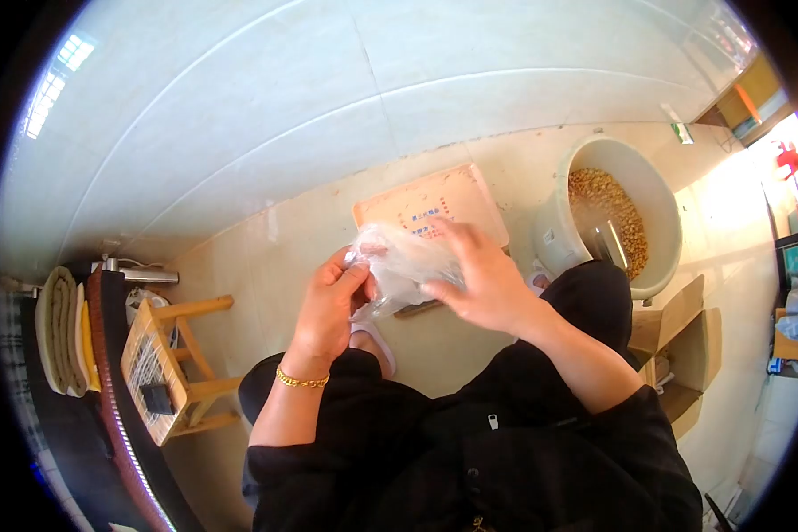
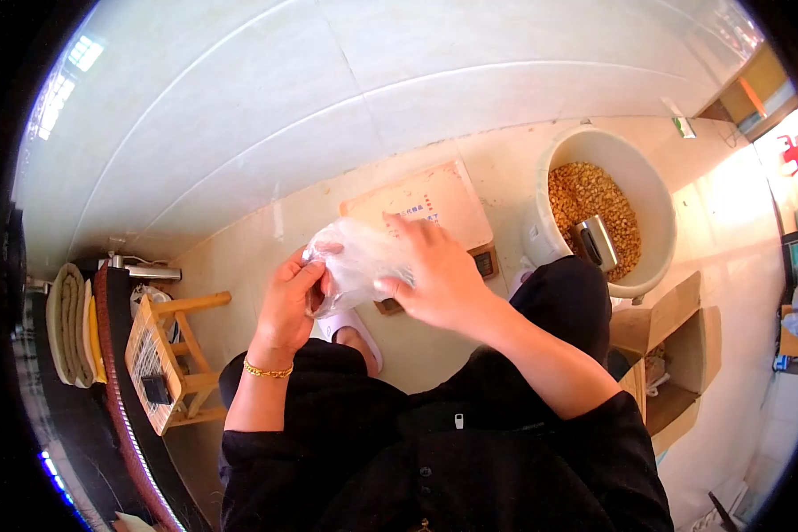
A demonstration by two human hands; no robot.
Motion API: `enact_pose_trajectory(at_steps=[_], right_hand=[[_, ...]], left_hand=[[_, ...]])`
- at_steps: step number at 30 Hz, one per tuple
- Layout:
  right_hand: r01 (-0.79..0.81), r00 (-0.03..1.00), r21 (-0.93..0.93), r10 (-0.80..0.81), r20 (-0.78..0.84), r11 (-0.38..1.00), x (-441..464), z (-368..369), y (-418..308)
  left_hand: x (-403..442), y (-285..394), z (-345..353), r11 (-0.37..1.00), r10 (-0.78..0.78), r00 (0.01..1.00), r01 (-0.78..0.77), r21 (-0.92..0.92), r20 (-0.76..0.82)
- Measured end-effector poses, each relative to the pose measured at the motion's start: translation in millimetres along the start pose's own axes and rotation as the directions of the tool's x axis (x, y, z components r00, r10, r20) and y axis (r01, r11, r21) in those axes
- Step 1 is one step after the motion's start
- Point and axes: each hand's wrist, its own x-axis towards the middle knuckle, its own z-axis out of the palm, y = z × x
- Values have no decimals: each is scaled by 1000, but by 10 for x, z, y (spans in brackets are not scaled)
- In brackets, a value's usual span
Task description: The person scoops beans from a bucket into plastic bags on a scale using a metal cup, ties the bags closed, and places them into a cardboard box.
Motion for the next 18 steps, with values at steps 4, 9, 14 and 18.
enact_pose_trajectory(at_steps=[4, 9, 14, 18], right_hand=[[-27, 947, -401, 151, 283, 916, -12, 30, 89], [-280, 955, -301, 297, 10, 911, 111, -181, 157], [-286, 916, -469, 383, 123, 836, 92, -169, 213], [-325, 906, -414, 406, 121, 850, 149, -185, 244]], left_hand=[[3, -30, -81, 994, 16, 997, -8, -109, 72], [36, -9, -352, 964, 131, 981, -159, -215, -140], [-54, 141, -431, 711, 166, 975, -223, -667, -148], [-70, 186, -525, 852, 330, 940, -260, -455, 81]])
